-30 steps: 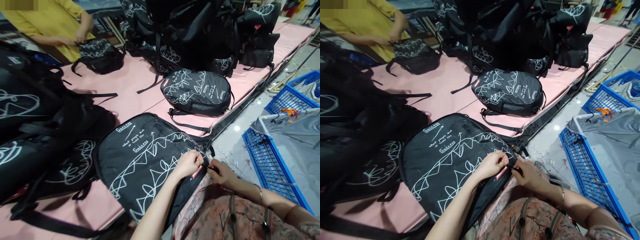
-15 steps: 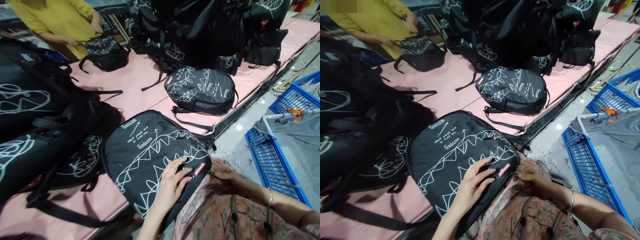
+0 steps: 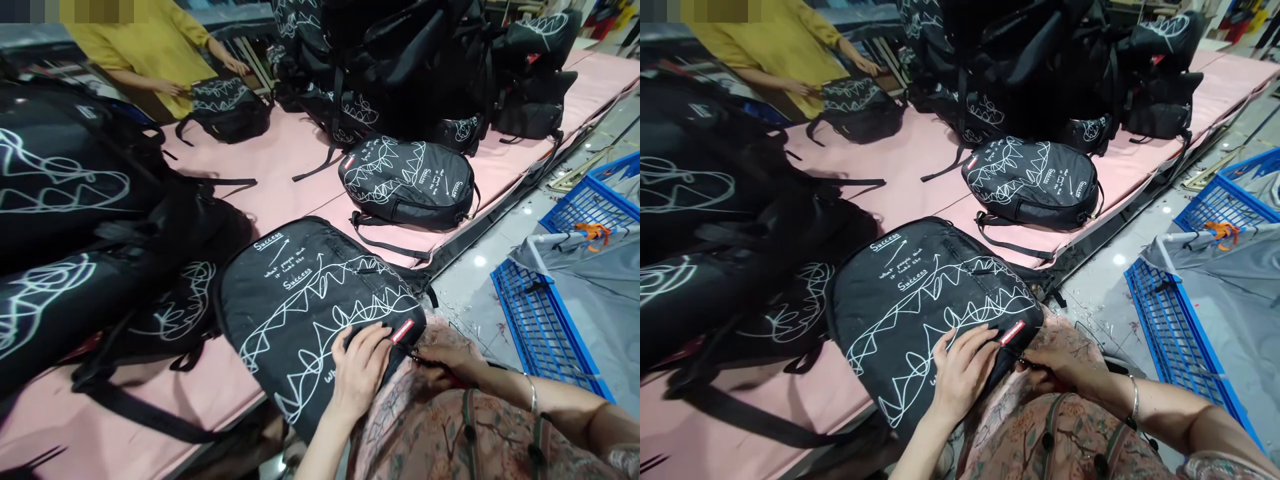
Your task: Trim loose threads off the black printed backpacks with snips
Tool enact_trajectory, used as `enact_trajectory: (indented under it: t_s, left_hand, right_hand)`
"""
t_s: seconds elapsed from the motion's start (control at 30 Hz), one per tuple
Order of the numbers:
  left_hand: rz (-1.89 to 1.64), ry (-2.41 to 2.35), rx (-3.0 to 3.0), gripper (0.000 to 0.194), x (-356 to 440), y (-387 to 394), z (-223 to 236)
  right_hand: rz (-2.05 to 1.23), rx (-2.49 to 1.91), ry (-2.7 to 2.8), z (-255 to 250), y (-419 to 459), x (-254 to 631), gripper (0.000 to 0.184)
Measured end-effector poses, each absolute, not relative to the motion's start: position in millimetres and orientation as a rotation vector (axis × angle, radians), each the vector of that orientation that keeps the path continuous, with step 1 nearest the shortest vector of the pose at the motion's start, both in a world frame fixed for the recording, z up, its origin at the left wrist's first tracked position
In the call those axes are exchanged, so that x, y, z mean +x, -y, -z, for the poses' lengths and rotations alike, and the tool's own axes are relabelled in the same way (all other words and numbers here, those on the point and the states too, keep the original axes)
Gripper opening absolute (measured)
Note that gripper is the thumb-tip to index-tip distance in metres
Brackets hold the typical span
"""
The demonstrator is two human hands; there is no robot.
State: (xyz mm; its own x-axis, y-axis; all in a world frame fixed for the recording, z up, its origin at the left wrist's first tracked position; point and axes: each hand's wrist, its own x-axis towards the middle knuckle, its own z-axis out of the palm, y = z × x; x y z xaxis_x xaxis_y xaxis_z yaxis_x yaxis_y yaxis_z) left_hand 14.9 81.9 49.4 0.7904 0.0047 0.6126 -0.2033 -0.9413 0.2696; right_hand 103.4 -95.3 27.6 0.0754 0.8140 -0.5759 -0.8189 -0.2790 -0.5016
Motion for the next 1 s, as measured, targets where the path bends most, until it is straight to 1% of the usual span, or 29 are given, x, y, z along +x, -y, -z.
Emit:
enact_trajectory:
  t_s: [0.13, 0.27, 0.37, 0.57, 0.7, 0.77, 0.83, 0.9, 1.0]
  left_hand:
    - [-0.929, 0.181, 2.721, 0.02, 13.3, -82.8, -53.6]
    - [-0.941, 0.189, 2.751, 0.02, 12.8, -83.0, -56.4]
    - [-0.951, 0.181, 2.747, 0.019, 12.9, -81.8, -56.5]
    - [-0.98, 0.225, 2.723, 0.022, 13.0, -79.7, -53.4]
    - [-1.005, 0.207, 2.702, 0.022, 12.4, -80.6, -53.0]
    - [-1.024, 0.149, 2.686, 0.021, 10.5, -80.9, -55.3]
    - [-1.025, 0.071, 2.658, 0.02, 7.3, -79.2, -58.8]
    - [-0.99, 0.02, 2.58, 0.018, 3.8, -73.3, -61.1]
    - [-0.862, 0.016, 2.412, 0.016, 0.5, -55.9, -57.3]
  right_hand:
    - [-1.64, -0.758, -0.101, -34.0, 93.1, 100.1, 0.043]
    - [-1.637, -0.695, -0.138, -39.8, 93.1, 97.2, 0.041]
    - [-1.667, -0.623, -0.203, -32.8, 90.7, 95.2, 0.039]
    - [-1.65, -0.386, -0.248, -8.8, 81.5, 88.6, 0.028]
    - [-1.637, -0.331, -0.252, -10.4, 82.3, 85.8, 0.023]
    - [-1.625, -0.394, -0.238, -15.3, 85.6, 87.0, 0.022]
    - [-1.549, -0.548, -0.15, -18.8, 90.7, 93.3, 0.027]
    - [-1.308, -0.875, 0.066, -19.3, 97.2, 108.0, 0.031]
    - [-0.778, -1.49, 0.594, -16.6, 108.2, 145.6, 0.03]
